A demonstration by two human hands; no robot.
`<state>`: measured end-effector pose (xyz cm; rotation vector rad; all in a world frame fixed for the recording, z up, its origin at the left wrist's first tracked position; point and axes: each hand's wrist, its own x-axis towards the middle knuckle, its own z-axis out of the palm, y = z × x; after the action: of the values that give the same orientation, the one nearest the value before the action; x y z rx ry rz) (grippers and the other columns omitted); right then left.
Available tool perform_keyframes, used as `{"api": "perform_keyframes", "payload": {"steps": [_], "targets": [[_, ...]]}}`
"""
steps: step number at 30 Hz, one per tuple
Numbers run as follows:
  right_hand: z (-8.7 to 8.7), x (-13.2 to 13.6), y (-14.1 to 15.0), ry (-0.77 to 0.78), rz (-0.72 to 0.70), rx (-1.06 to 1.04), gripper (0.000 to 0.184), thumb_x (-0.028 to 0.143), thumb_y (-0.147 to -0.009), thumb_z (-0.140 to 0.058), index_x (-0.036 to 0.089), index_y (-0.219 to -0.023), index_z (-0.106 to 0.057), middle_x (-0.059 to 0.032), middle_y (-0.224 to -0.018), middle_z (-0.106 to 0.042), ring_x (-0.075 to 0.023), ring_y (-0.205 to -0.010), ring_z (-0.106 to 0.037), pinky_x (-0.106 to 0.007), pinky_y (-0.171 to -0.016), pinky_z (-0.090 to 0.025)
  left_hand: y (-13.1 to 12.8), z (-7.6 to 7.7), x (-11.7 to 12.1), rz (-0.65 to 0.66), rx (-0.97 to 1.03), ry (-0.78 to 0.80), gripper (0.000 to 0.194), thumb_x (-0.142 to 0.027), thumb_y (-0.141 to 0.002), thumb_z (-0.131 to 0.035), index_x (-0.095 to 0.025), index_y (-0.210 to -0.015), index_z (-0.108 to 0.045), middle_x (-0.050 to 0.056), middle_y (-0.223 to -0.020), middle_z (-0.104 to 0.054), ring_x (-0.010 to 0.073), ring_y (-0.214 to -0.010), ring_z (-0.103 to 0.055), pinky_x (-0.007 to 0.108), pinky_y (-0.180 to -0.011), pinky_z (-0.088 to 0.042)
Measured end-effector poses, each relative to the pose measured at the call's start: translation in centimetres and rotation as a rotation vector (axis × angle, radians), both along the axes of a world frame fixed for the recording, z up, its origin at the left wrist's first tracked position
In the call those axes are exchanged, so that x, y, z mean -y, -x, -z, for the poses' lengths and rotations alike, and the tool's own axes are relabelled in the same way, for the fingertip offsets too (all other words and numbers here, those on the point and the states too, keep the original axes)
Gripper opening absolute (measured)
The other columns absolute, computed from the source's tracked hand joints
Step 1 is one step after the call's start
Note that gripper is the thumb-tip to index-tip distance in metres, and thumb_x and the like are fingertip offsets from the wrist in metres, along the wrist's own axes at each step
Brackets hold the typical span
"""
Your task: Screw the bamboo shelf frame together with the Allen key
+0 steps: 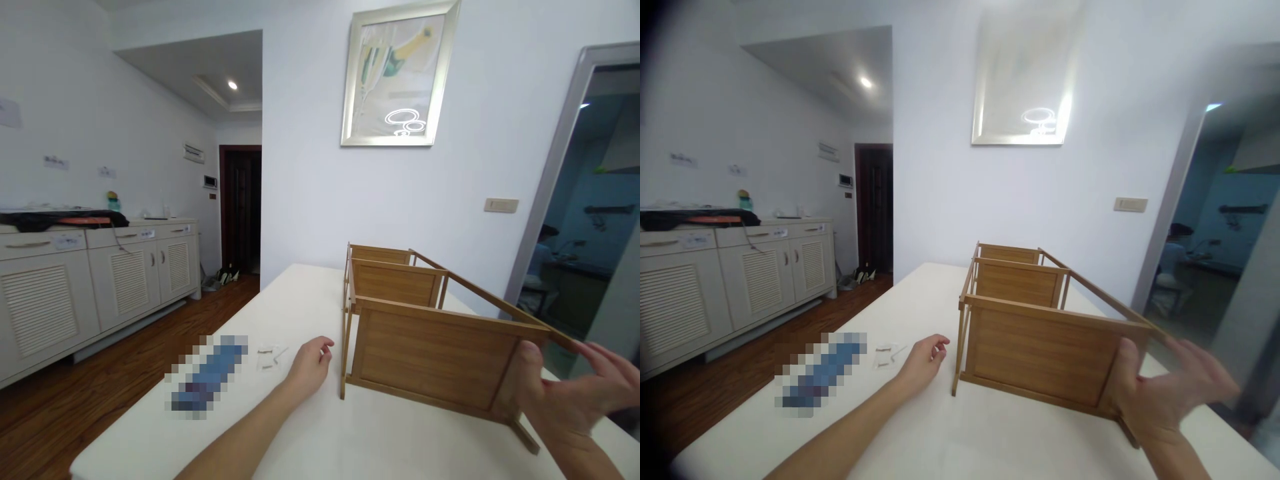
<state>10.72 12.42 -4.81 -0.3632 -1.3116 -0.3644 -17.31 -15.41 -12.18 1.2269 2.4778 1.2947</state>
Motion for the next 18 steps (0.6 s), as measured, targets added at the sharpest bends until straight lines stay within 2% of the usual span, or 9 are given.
{"api": "perform_keyframes", "payload": {"steps": [2, 4, 6, 9, 13, 18], "targets": [[0.3, 2.1, 1.2, -0.092, 0.017, 0.095, 0.053, 0.038, -0.077, -0.076, 0.011, -0.12, -0.057, -0.0192, -0.109, -0.055, -0.0423, -0.108, -0.054, -0.063, -0.093, -0.044, 1.4, -1.0, 1.0, -0.065, -0.067, 0.079, 0.022, -0.022, -0.093, -0.052, -0.019, -0.11, -0.065, 0.004, -0.103, -0.068, 0.0158, -0.097, -0.062, 0.035, -0.094, -0.048], [1.0, 4.7, 2.6, -0.162, -0.031, 0.255, 0.054, 0.031, -0.08, -0.075, 0.013, -0.126, -0.053, -0.0176, -0.113, -0.056, -0.038, -0.111, -0.055, -0.059, -0.093, -0.048, 3.4, -2.2, 2.5, -0.135, -0.115, 0.186, 0.029, -0.036, -0.093, -0.058, -0.017, -0.114, -0.062, 0.007, -0.115, -0.064, 0.0197, -0.103, -0.062, 0.044, -0.092, -0.051], [1.9, 7.3, 3.9, -0.213, -0.105, 0.412, 0.062, 0.024, -0.08, -0.075, 0.014, -0.134, -0.047, -0.0161, -0.118, -0.057, -0.033, -0.112, -0.057, -0.059, -0.1, -0.046, 5.7, -3.1, 4.3, -0.215, -0.142, 0.304, 0.035, -0.039, -0.093, -0.058, -0.017, -0.12, -0.059, 0.009, -0.122, -0.061, 0.0209, -0.106, -0.061, 0.044, -0.09, -0.053], [3.0, 9.9, 5.3, -0.25, -0.16, 0.556, 0.062, 0.019, -0.082, -0.073, 0.013, -0.138, -0.046, -0.0166, -0.123, -0.06, -0.0321, -0.122, -0.054, -0.06, -0.11, -0.037, 8.5, -4.0, 6.7, -0.278, -0.156, 0.476, 0.036, -0.038, -0.093, -0.058, -0.018, -0.122, -0.058, 0.009, -0.124, -0.06, 0.021, -0.106, -0.061, 0.043, -0.09, -0.054], [4.2, 10.9, 6.0, -0.266, -0.208, 0.686, 0.055, 0.017, -0.086, -0.067, 0.012, -0.138, -0.047, -0.0163, -0.126, -0.064, -0.0305, -0.131, -0.048, -0.061, -0.116, -0.029, 10.1, -3.8, 8.5, -0.252, -0.146, 0.659, 0.037, -0.038, -0.092, -0.06, -0.019, -0.123, -0.058, 0.008, -0.124, -0.06, 0.0214, -0.106, -0.062, 0.042, -0.088, -0.054], [5.6, 11.6, 6.2, -0.331, -0.269, 0.816, 0.046, 0.014, -0.089, -0.061, 0.014, -0.134, -0.053, -0.014, -0.127, -0.065, -0.0286, -0.131, -0.048, -0.059, -0.116, -0.03, 9.6, -3.1, 8.3, -0.202, -0.137, 0.812, 0.038, -0.038, -0.091, -0.061, -0.018, -0.123, -0.057, 0.008, -0.124, -0.06, 0.0215, -0.106, -0.062, 0.042, -0.088, -0.054]]}}
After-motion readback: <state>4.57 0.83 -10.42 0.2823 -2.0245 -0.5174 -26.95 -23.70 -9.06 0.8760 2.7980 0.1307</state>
